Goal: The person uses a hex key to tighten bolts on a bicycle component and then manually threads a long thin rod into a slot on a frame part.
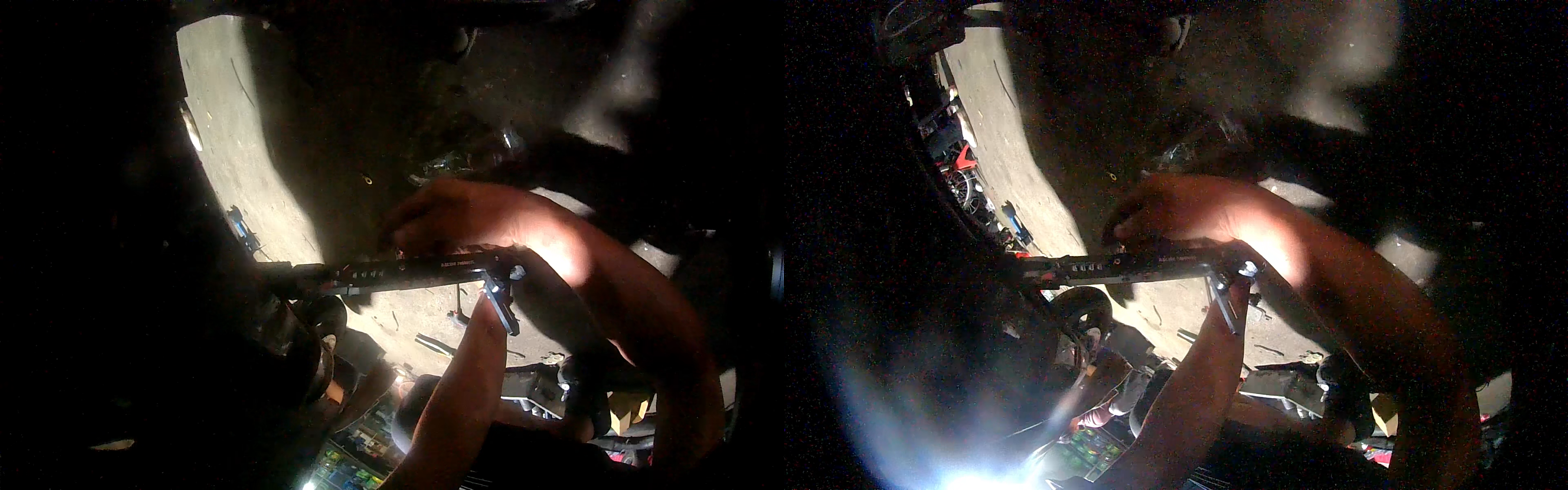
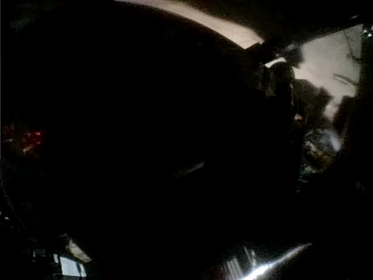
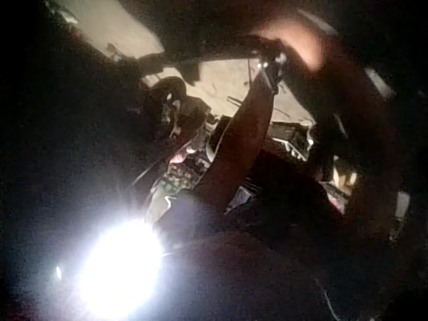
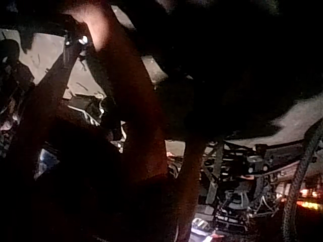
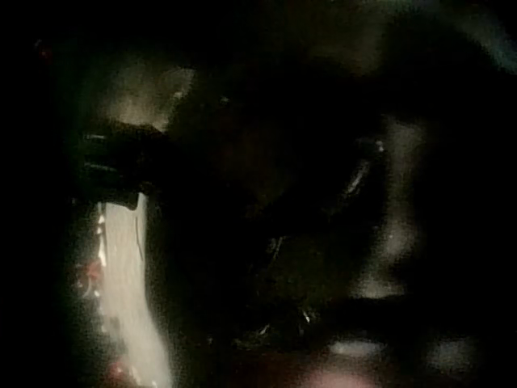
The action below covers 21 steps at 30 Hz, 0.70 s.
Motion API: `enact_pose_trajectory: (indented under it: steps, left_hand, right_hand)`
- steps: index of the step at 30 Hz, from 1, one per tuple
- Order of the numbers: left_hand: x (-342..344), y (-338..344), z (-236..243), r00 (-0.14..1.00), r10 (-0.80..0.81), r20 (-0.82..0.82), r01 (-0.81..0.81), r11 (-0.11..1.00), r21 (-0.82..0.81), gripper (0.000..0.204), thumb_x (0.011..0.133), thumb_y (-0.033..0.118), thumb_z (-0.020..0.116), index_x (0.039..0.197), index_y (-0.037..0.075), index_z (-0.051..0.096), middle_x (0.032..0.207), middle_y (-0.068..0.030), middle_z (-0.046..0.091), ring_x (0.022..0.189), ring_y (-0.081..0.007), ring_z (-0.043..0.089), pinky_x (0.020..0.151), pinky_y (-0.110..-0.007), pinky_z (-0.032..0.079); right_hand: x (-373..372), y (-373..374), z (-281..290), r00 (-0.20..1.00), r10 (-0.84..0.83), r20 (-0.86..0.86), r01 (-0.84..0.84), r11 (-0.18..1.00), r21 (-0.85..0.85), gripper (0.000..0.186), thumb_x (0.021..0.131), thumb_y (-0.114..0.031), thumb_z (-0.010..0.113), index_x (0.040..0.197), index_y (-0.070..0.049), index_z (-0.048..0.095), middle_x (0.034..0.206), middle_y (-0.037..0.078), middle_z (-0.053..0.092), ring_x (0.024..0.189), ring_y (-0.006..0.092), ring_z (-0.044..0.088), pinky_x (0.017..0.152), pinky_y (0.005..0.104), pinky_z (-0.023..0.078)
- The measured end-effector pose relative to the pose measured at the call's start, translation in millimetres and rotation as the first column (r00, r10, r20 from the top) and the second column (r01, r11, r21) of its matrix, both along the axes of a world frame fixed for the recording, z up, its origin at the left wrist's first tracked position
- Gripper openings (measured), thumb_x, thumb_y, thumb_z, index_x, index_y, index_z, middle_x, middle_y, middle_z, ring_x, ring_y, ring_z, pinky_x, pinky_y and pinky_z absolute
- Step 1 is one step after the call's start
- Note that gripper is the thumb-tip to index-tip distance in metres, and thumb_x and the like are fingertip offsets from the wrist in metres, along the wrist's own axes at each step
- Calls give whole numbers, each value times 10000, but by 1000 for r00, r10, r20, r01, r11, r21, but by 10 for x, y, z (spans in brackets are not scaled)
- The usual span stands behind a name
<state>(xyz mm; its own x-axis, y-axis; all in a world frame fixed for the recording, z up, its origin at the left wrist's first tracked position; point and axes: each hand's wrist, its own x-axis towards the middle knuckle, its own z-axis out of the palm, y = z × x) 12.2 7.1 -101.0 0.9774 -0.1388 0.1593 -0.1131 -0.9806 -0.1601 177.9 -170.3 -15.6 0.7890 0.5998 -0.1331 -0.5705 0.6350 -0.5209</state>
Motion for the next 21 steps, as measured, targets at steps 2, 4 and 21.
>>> enact_pose_trajectory:
  steps: [2,4,21]
  left_hand:
    - [-17,-40,-18,1000,2,-4,-2,1000,-6,459,837,304,548,1135,-40,487,1107,-183,542,947,-288,553,784,-355,470]
    - [-1,49,9,1000,-3,3,2,1000,20,457,838,303,548,1134,-40,488,1107,-183,542,947,-288,553,785,-355,469]
    - [-44,10,-31,1000,-16,-22,16,1000,9,440,842,294,541,1128,-38,497,1105,-181,547,948,-287,553,792,-355,465]
  right_hand:
    - [-23,-30,-6,996,7,-88,-8,1000,-9,333,848,-179,600,1109,25,582,931,144,649,798,198,614,706,293,495]
    - [11,74,-40,998,22,-63,-17,996,90,335,845,-186,604,1106,24,585,929,146,652,777,188,617,691,285,498]
    - [-26,-200,97,997,59,46,-56,995,-79,347,830,-249,626,1108,-43,608,1220,157,483,1076,229,519,875,291,443]
